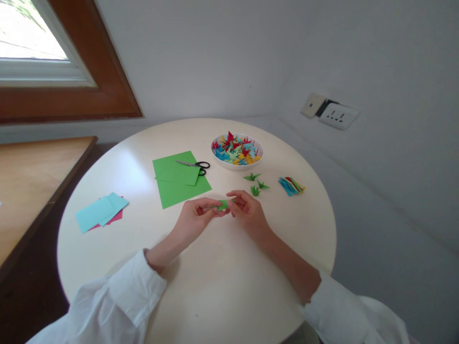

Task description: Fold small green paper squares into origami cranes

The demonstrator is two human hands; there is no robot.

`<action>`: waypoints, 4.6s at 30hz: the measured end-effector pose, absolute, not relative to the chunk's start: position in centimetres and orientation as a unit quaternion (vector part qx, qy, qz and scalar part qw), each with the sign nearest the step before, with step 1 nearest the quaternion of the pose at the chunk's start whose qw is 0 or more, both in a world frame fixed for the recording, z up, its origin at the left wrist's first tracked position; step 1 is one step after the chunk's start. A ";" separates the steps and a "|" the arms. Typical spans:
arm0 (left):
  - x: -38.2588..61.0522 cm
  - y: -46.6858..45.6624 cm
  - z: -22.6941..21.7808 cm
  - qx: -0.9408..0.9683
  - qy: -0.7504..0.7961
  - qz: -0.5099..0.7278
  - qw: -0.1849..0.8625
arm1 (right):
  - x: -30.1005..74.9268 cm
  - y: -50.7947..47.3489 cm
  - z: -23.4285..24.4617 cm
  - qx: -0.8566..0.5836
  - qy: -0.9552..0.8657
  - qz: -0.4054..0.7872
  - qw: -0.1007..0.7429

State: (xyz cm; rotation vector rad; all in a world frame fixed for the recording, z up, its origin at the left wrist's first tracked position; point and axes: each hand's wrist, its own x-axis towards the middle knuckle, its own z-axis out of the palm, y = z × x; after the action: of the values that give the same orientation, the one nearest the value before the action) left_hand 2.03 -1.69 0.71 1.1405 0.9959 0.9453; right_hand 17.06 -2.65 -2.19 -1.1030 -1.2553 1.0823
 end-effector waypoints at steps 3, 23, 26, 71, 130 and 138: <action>2.0 -1.7 0.7 0.533 0.461 0.405 0.583 | 17.0 -2.5 -2.5 -0.466 -0.530 0.446 0.550; 2.1 -1.5 -0.4 0.409 0.373 0.441 0.706 | 16.3 -3.6 -2.0 -0.445 -0.540 0.539 0.469; 2.1 -1.5 -0.4 0.431 0.364 0.427 0.707 | 16.3 -3.8 -2.0 -0.436 -0.560 0.535 0.458; 1.8 -1.3 0.2 0.531 0.384 0.400 0.641 | 16.8 -3.1 -2.5 -0.430 -0.545 0.509 0.509; 2.1 -1.7 0.2 0.524 0.443 0.411 0.600 | 16.8 -3.2 -2.5 -0.483 -0.560 0.424 0.523; 2.2 -1.6 0.1 0.516 0.431 0.415 0.613 | 16.7 -3.2 -2.5 -0.486 -0.541 0.420 0.543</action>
State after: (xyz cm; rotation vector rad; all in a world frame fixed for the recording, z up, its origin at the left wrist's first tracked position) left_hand 2.19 -1.59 0.07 1.1901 0.9950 0.9576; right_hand 16.67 -3.19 -2.54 -1.1548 -1.2843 0.9960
